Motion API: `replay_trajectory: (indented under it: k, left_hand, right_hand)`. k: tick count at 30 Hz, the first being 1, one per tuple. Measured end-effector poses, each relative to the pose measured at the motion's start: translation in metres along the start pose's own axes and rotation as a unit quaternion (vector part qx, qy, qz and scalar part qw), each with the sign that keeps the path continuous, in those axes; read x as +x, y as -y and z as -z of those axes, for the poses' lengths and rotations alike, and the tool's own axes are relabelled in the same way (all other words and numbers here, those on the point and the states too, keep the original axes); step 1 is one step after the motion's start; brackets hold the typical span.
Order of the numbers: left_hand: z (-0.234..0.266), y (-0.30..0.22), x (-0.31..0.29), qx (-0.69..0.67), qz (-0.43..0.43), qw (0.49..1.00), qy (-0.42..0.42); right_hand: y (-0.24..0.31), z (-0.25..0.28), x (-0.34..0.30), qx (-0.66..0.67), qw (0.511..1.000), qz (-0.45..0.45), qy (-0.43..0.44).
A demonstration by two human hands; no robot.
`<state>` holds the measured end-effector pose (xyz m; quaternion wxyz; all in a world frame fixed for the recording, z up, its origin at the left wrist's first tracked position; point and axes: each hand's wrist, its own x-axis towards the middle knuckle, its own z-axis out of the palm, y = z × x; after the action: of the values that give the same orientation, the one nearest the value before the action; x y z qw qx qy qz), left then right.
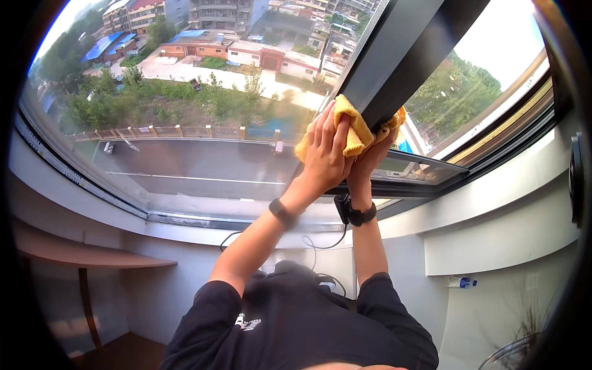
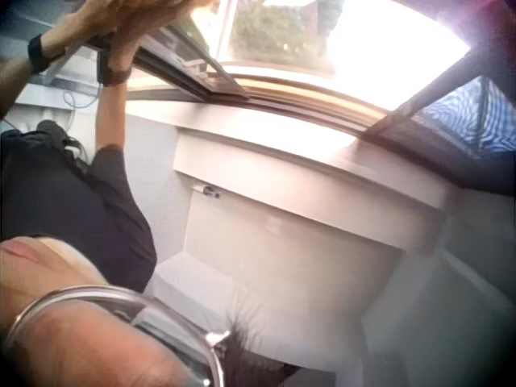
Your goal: The person cleans surfaces with a cloth, wiping down a countertop, a window frame, and the outer panels and edges of a cabinet.
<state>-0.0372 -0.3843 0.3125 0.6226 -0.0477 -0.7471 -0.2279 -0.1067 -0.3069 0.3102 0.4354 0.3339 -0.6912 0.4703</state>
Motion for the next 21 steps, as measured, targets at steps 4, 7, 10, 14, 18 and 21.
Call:
replay_trajectory:
  k: [4,7,10,14,18,21]
  left_hand:
    - [0.001,-0.003,-0.02,-0.038,0.009,0.999,0.031]
    - [0.007,-0.001,0.011,-0.056,0.0,0.998,0.036]
    - [0.01,-0.007,0.082,-0.061,-0.05,0.997,0.011]
    - [0.026,-0.025,0.167,-0.089,-0.098,0.99,-0.053]
    - [0.026,-0.007,0.178,-0.125,-0.117,0.985,-0.011]
    - [0.02,0.004,0.145,-0.1,-0.1,0.99,-0.02]
  right_hand:
    - [-0.018,0.004,-0.025,-0.064,0.998,0.015,-0.015]
    - [-0.002,0.002,0.011,-0.024,0.998,0.046,-0.047]
    - [0.022,0.013,0.083,-0.018,0.993,0.096,-0.069]
    - [0.068,0.023,0.167,0.07,0.965,0.196,-0.162]
    - [0.077,0.012,0.165,0.049,0.967,0.229,-0.099]
    - [0.07,0.006,0.131,0.054,0.977,0.196,-0.069]
